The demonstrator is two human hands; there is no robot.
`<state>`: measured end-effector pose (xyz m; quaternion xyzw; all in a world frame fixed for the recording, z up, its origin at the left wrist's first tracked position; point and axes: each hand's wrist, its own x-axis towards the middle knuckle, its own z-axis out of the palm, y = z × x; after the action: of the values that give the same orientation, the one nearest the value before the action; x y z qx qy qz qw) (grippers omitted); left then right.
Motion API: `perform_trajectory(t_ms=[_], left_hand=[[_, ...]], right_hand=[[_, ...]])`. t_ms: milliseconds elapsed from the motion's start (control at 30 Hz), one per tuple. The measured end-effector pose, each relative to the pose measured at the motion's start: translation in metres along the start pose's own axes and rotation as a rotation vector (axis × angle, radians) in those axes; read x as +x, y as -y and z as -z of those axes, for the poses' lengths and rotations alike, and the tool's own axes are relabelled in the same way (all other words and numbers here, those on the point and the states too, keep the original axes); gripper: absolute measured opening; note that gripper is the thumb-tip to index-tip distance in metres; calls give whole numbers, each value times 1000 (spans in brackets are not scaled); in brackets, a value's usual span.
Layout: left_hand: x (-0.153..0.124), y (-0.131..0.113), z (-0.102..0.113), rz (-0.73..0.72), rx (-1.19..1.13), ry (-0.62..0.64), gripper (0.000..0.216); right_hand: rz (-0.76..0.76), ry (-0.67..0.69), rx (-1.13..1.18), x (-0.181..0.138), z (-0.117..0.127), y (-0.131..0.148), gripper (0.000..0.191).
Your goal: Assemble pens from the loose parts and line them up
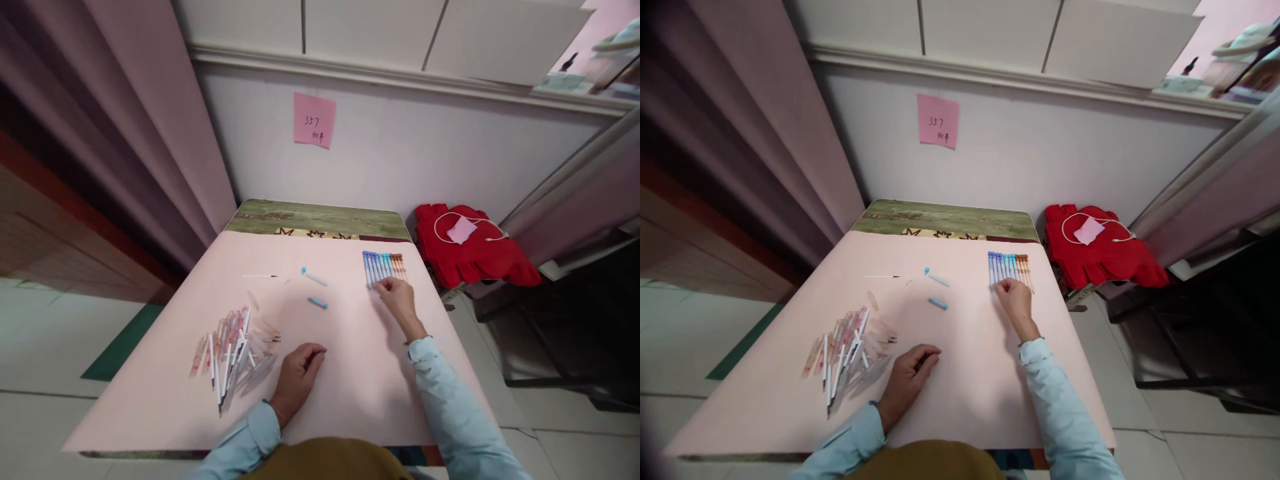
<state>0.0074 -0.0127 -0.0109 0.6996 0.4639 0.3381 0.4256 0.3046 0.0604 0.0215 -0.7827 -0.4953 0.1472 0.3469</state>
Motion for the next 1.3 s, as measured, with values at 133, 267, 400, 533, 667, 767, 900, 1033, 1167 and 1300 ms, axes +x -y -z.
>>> perform_trajectory(t_ms=[133, 267, 400, 533, 667, 767, 900, 1033, 1167, 1300], left_hand=[[-1, 0, -1, 1, -11, -5, 15], [-1, 2, -2, 9, -47, -9, 15], [-2, 3, -3, 8, -65, -15, 15], [-2, 0, -3, 3, -73, -16, 16], [-2, -1, -1, -13, -100, -8, 16], [-2, -2, 0, -29, -121, -1, 17], [-2, -2, 1, -18, -106, 7, 18], [0, -2, 1, -21, -73, 15, 18], [0, 0, 1, -15, -63, 17, 18], [0, 3, 0, 11, -70, 11, 17]], right_hand=[[174, 209, 45, -37, -44, 37, 18], [282, 254, -21, -46, -70, 70, 17], [411, 265, -228, -30, -94, 98, 22], [554, 325, -293, -17, -127, 126, 25], [707, 412, -350, -17, -157, 146, 26], [745, 451, -422, -19, -168, 149, 25], [732, 452, -497, -26, -167, 143, 24], [709, 432, -517, -37, -155, 136, 24], [679, 369, -481, -36, -131, 127, 24], [368, 192, -418, -13, -87, 97, 26]])
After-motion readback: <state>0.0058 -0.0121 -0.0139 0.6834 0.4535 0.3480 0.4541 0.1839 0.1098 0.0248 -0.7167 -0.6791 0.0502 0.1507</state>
